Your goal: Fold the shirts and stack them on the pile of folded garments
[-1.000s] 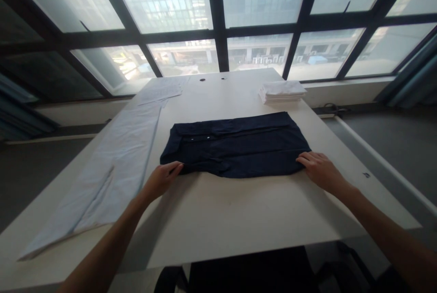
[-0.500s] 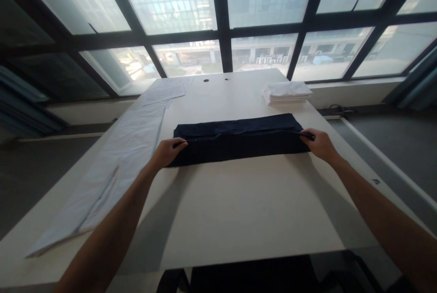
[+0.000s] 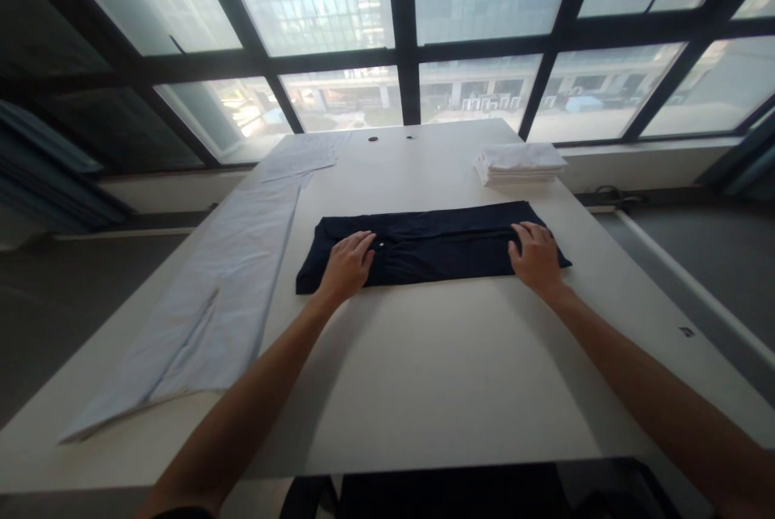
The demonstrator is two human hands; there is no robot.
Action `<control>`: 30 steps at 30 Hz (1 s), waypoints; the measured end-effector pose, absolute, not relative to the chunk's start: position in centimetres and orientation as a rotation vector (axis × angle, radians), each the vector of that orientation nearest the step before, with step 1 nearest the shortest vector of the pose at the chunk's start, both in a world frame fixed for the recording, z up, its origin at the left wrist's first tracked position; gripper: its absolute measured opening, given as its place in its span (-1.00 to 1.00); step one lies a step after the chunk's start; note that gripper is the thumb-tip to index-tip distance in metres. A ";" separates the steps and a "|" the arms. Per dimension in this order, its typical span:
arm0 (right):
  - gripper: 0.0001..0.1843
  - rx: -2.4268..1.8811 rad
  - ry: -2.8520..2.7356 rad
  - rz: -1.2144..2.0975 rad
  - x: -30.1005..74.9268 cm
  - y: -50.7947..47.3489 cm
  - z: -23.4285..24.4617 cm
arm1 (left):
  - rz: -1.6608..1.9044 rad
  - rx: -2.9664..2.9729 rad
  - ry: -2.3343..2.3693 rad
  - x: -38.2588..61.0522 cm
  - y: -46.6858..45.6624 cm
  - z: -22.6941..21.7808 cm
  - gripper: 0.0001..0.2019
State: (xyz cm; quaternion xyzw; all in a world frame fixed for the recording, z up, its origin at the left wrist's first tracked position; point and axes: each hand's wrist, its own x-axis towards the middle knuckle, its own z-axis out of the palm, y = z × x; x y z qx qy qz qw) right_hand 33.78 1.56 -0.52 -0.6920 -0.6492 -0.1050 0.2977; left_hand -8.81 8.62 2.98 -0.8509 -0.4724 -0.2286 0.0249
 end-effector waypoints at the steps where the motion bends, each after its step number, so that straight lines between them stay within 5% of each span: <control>1: -0.48 -1.787 -1.776 -0.228 32.1 2.0 -0.5 | -0.661 -2.698 -1.435 -7.3 8.3 2.9 -0.53; 15: -0.33 -1.683 -2.235 0.197 19.8 5.2 -2.2 | -0.281 -2.769 -1.480 -0.9 9.5 -0.3 -0.42; 22: -0.24 -1.804 -2.245 0.207 24.8 5.8 -2.2 | -0.271 -2.791 -1.489 -0.9 9.6 -0.1 -0.42; 30: -0.18 -2.412 -1.849 0.102 37.8 3.6 -2.3 | -0.160 -2.749 -1.497 -0.8 9.6 -0.1 -0.40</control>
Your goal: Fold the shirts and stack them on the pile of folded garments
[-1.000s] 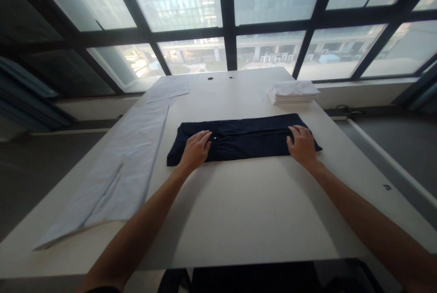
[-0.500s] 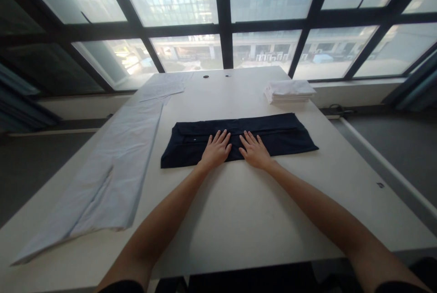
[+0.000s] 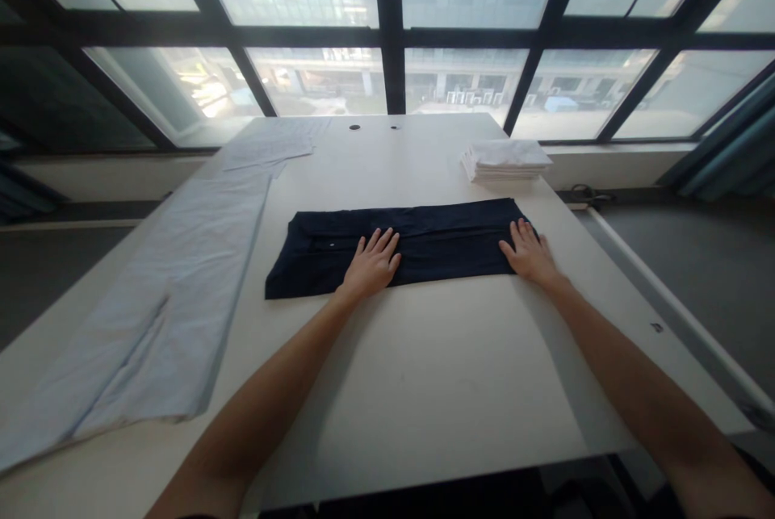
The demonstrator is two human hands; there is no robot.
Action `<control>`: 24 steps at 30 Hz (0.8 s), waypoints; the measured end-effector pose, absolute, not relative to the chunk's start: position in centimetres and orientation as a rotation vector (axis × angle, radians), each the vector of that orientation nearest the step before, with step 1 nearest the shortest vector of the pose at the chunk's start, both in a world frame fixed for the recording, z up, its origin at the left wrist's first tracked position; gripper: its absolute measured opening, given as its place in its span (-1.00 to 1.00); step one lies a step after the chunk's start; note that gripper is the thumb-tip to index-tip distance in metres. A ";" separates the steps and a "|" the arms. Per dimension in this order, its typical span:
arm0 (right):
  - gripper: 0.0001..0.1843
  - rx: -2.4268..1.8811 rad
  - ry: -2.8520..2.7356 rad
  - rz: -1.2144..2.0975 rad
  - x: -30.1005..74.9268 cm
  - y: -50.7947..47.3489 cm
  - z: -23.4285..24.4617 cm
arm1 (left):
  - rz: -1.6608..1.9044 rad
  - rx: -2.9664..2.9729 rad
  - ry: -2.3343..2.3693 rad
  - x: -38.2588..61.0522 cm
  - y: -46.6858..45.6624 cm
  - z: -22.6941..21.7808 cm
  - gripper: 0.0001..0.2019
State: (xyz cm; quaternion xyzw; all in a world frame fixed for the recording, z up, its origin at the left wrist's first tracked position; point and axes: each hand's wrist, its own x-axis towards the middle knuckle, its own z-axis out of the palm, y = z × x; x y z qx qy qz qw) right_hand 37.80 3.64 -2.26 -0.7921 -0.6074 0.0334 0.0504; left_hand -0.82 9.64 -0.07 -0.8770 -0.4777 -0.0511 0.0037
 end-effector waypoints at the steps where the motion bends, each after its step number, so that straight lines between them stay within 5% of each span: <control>1: -0.17 -2.449 -1.800 0.096 38.8 3.4 -2.4 | -0.153 -2.746 -1.497 -0.8 9.6 -0.1 -0.40; 24: -0.25 -2.360 -1.613 0.001 39.9 2.3 -3.3 | -0.186 -2.761 -1.568 -0.6 9.5 0.3 -0.40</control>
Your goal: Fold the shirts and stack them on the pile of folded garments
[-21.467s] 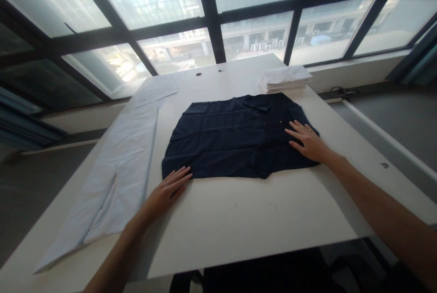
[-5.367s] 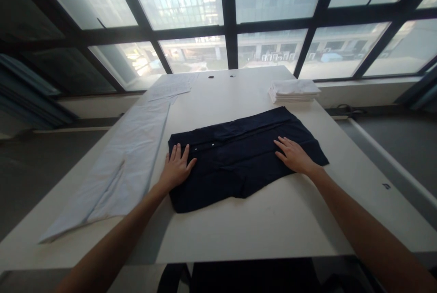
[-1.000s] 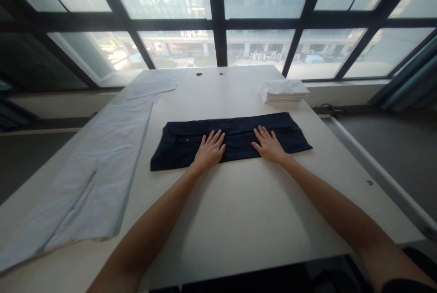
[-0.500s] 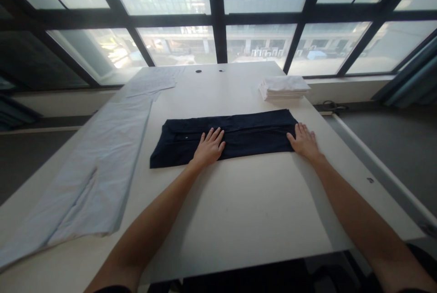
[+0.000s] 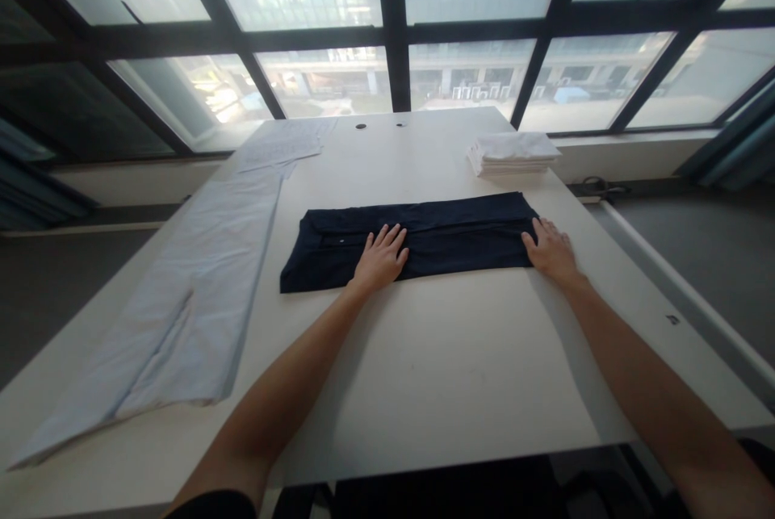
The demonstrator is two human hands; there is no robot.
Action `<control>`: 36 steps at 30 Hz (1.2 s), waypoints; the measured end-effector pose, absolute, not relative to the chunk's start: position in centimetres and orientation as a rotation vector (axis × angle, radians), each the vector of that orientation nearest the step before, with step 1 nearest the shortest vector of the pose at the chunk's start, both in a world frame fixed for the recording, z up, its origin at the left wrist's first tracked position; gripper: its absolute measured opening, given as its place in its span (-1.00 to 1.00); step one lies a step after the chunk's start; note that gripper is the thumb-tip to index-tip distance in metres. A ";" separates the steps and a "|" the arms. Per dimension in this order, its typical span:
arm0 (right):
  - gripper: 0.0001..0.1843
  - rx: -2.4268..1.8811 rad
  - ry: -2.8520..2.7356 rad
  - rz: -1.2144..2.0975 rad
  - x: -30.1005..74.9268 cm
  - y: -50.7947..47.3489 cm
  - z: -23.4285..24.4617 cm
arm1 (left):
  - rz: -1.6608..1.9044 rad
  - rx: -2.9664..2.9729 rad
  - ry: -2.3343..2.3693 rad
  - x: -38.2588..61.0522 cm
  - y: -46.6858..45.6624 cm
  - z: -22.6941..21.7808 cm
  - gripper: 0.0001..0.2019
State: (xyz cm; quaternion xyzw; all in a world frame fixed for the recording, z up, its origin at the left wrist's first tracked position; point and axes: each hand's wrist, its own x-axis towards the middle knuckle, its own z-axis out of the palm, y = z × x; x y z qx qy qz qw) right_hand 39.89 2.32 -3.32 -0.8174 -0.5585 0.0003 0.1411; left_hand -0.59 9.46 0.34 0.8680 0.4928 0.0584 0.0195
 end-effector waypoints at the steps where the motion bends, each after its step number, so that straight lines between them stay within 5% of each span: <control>1: -0.26 -2.354 -1.598 -0.012 39.9 2.3 -3.3 | 0.186 2.692 1.526 -0.6 9.5 0.4 -0.39; 8: -0.33 -2.154 -1.557 -0.186 35.5 4.7 -1.4 | 0.192 2.688 1.527 -0.5 9.5 0.5 -0.40; 17: -0.35 -1.910 -1.936 0.128 20.0 6.6 -0.7 | 0.207 2.713 1.507 -0.4 9.6 0.4 -0.39; 36: -0.31 -1.975 -1.984 0.183 20.1 6.2 -0.3 | 0.250 2.699 1.458 -0.1 9.8 0.5 -0.35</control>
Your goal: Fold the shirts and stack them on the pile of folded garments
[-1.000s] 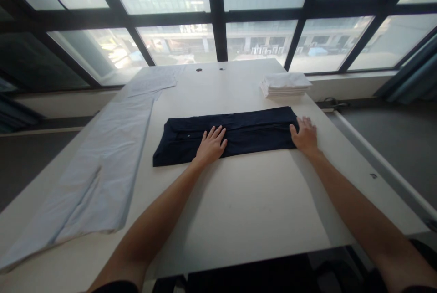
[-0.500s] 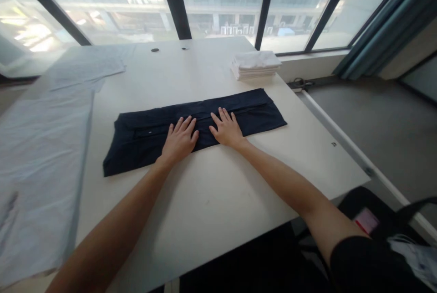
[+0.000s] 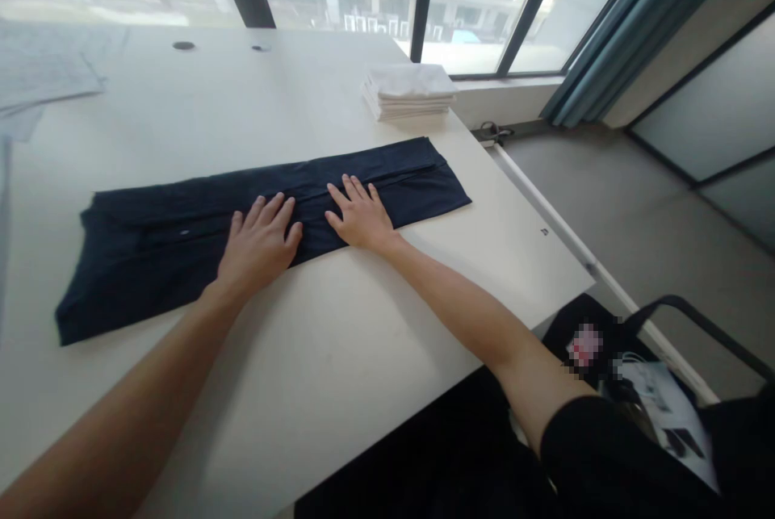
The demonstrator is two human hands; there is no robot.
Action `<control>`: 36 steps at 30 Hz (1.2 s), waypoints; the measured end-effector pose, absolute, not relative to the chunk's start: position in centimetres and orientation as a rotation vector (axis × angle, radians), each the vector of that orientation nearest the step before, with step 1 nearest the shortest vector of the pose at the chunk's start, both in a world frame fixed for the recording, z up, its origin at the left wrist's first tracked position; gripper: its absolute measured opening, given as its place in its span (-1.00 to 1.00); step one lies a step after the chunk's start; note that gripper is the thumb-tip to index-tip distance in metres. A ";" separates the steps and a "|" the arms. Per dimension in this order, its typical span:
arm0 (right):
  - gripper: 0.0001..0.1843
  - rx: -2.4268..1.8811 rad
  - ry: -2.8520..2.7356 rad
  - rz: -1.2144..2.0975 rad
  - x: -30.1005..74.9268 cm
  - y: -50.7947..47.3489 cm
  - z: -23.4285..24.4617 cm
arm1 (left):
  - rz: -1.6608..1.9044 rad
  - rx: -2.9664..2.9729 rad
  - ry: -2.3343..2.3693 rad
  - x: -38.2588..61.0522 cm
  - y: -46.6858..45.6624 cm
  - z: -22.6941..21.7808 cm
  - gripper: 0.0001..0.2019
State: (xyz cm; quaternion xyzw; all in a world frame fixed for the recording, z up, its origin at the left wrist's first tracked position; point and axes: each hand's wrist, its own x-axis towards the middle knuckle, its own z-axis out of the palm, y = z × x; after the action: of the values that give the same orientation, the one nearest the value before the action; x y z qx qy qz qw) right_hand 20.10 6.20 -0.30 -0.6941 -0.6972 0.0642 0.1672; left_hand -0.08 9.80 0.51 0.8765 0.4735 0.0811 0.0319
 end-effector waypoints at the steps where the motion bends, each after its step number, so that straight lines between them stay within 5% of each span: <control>1: -0.31 -1.975 -1.989 0.177 20.1 6.2 -0.3 | 0.254 2.705 1.456 -0.1 9.7 0.6 -0.36; 36: -0.35 -1.851 -2.160 0.170 18.8 6.5 -0.8 | 0.214 2.725 1.428 0.9 8.1 0.6 -0.35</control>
State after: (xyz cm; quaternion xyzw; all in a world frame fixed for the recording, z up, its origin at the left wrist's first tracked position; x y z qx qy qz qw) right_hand 18.85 6.45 -0.78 -0.6427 -0.7499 0.0591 0.1451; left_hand 0.93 8.10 0.60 0.8833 0.4629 0.0693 0.0288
